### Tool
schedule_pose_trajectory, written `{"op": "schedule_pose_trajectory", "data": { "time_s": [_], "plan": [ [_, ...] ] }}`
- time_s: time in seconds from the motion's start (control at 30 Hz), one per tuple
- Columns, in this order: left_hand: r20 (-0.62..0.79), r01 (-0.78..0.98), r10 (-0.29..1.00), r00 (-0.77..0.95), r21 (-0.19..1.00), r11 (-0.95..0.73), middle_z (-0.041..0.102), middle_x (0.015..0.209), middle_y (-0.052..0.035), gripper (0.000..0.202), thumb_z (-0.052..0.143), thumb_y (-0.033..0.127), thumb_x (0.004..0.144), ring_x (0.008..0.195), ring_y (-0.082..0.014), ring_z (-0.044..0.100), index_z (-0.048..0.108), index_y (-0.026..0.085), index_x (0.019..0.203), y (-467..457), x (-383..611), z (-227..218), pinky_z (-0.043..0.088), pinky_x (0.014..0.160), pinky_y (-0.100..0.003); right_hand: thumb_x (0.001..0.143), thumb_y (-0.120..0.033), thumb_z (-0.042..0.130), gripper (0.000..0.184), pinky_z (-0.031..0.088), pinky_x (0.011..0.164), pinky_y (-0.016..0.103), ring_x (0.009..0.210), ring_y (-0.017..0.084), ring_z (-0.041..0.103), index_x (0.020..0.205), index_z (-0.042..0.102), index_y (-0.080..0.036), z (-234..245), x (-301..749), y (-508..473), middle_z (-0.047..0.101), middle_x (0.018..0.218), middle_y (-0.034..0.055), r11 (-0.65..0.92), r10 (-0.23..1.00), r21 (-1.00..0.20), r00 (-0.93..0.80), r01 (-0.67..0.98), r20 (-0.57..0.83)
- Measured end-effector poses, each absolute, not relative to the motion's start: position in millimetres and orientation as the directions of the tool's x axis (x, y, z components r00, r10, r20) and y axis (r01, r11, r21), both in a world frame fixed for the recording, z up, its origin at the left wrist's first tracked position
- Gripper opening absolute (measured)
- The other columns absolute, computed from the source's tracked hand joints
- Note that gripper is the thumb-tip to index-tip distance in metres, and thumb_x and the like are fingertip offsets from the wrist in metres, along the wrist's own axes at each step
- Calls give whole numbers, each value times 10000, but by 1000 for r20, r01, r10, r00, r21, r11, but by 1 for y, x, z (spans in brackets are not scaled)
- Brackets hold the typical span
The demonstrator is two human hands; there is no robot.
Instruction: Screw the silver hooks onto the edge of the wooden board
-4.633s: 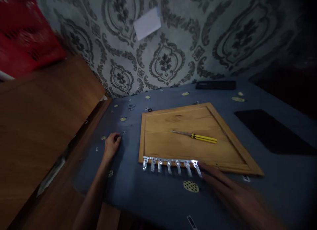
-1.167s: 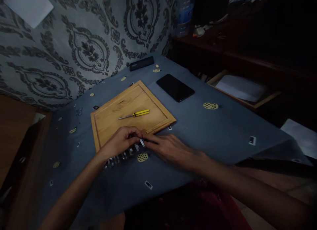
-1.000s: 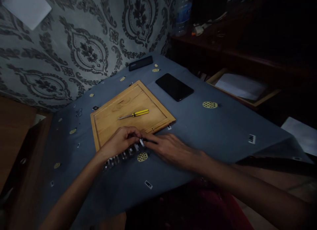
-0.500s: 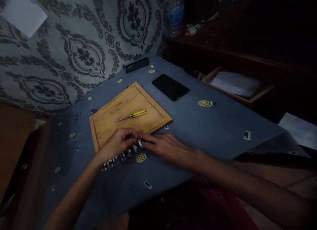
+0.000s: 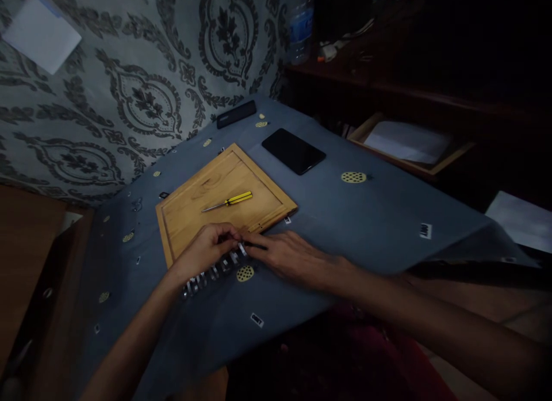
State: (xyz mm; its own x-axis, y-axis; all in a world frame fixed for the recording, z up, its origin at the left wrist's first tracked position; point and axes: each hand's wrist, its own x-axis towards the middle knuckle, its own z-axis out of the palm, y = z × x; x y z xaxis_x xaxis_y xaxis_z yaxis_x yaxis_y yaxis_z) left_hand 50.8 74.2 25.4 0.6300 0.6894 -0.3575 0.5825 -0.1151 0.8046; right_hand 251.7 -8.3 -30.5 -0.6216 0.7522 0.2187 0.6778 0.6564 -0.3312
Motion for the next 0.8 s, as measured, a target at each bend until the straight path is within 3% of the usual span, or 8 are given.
{"op": "schedule_pose_trajectory", "data": {
  "time_s": [0.23, 0.57, 0.8],
  "plan": [
    [-347, 619, 709, 614, 768, -161, 658, 769, -6, 133, 635, 300, 780, 739, -156, 567, 652, 171, 808, 73, 52, 25, 429, 701, -260, 844, 48, 506, 446, 497, 568, 273, 787, 159, 690, 1193, 636, -197, -26, 253, -9, 617, 1402, 86, 651, 756, -332, -622, 682, 204],
    [-371, 573, 724, 581, 818, -41, 596, 662, 25, 238, 733, 377, 722, 620, -122, 514, 620, 171, 759, 79, 49, 15, 401, 611, -231, 838, 54, 531, 451, 500, 605, 275, 867, 184, 711, 1192, 635, -205, -27, 252, -10, 621, 1418, 92, 639, 765, -357, -610, 682, 205],
    [-333, 569, 738, 587, 818, -84, 590, 657, 22, 344, 713, 497, 786, 598, -116, 505, 621, 168, 748, 76, 48, 20, 387, 570, -224, 857, 43, 524, 420, 509, 602, 278, 870, 182, 723, 1188, 636, -189, -27, 252, -9, 615, 1433, 87, 645, 760, -349, -622, 680, 191]
  ]
}}
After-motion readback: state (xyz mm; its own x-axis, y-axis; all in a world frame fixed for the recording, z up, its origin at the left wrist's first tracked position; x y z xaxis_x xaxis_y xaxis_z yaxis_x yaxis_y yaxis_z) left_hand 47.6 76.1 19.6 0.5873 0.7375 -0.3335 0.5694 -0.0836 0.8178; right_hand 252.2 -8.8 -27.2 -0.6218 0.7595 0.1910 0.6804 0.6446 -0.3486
